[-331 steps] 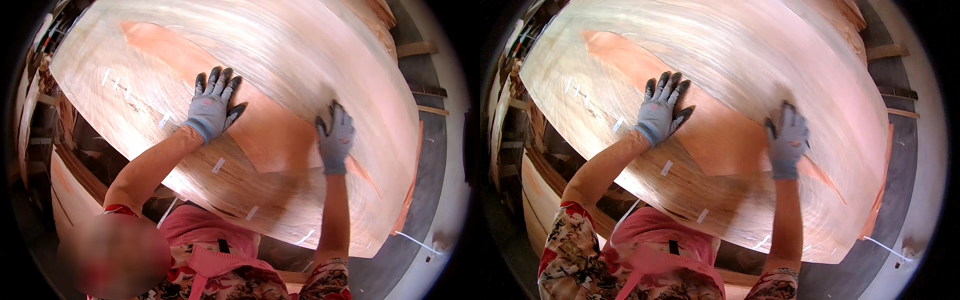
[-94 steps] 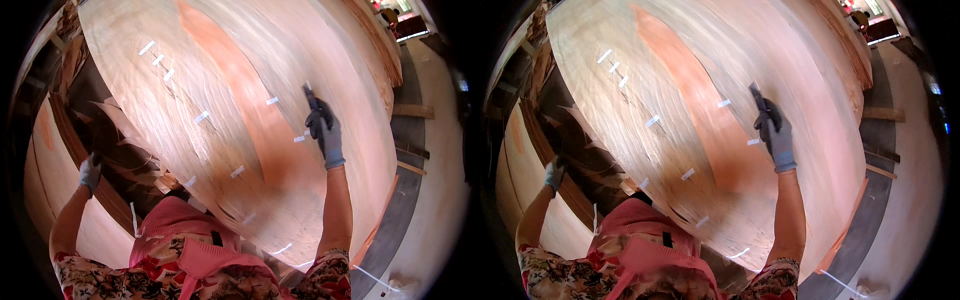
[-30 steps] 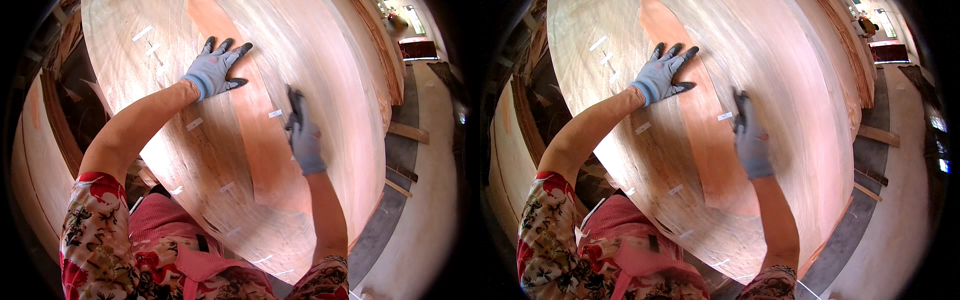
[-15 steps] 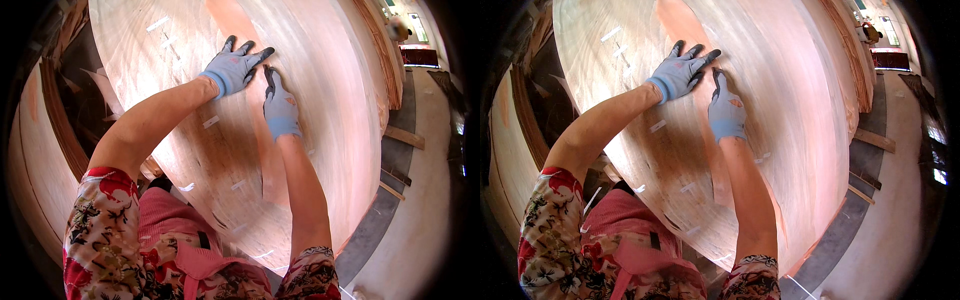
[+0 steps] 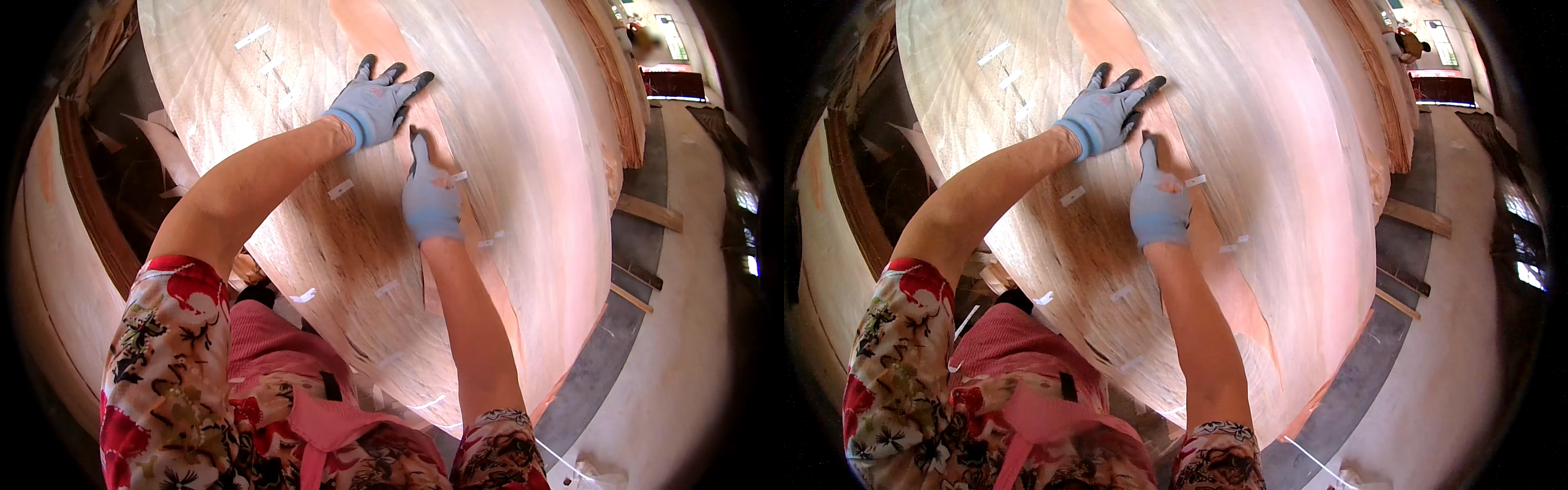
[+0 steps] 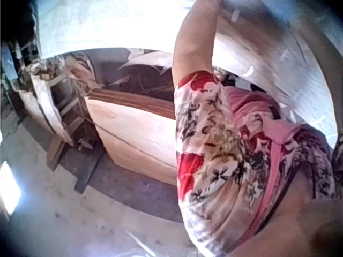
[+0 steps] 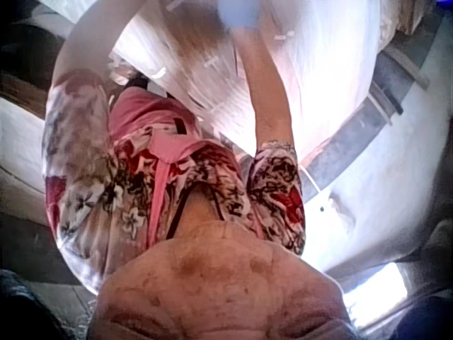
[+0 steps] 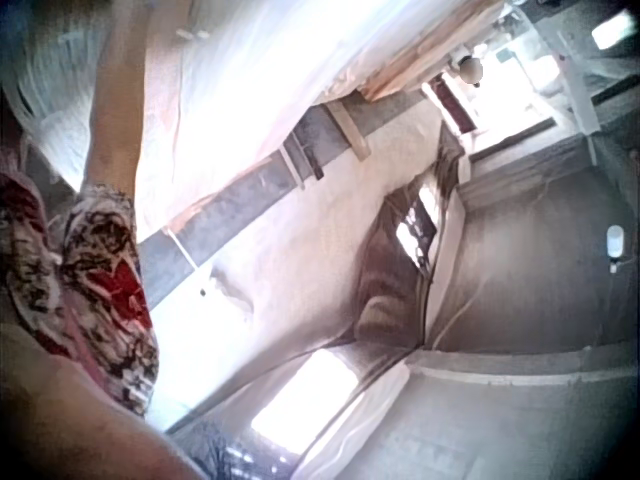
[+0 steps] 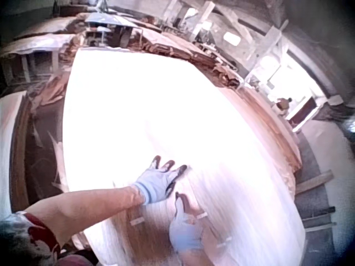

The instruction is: The person applies wood veneer patches to a large plywood sheet by hand and using a utility knife. They measure a gap with a white strip, cut a piece of veneer to size, apply adhesive, and press the patch into place.

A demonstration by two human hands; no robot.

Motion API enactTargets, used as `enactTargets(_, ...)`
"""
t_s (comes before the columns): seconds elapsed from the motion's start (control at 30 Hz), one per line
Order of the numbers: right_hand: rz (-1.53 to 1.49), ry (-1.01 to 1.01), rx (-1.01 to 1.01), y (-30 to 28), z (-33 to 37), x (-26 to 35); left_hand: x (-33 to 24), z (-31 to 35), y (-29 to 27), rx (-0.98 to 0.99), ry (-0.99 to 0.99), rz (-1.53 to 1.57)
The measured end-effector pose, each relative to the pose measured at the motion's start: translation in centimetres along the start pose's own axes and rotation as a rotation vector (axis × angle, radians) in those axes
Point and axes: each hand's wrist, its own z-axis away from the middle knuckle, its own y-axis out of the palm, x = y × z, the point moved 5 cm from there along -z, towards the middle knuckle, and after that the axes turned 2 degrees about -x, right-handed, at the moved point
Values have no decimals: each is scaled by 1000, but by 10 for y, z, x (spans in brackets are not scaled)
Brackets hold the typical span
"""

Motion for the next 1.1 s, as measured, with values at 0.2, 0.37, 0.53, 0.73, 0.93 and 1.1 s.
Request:
enactTargets(0.2,-66,-34,94,2,57,-12,1,1,-16,-25,35,-41)
enactTargets(0.37,-99,-82,-16,13,66,-27,-45,32,-4,79,167,-14)
enactTargets(0.53,-49,-75,48,27,112,-56,-47,33,-5,91,152,-15)
enactTargets(0.73,-43,-155,1,15,125,-70,-95,58,3,92,250,-37)
enactTargets(0.93,58,-53,210,21,169,-104,-102,63,2,107,250,-71)
enactTargets(1.1,-12,-140,76,33,200,-132,-178,66,-2,9,124,298)
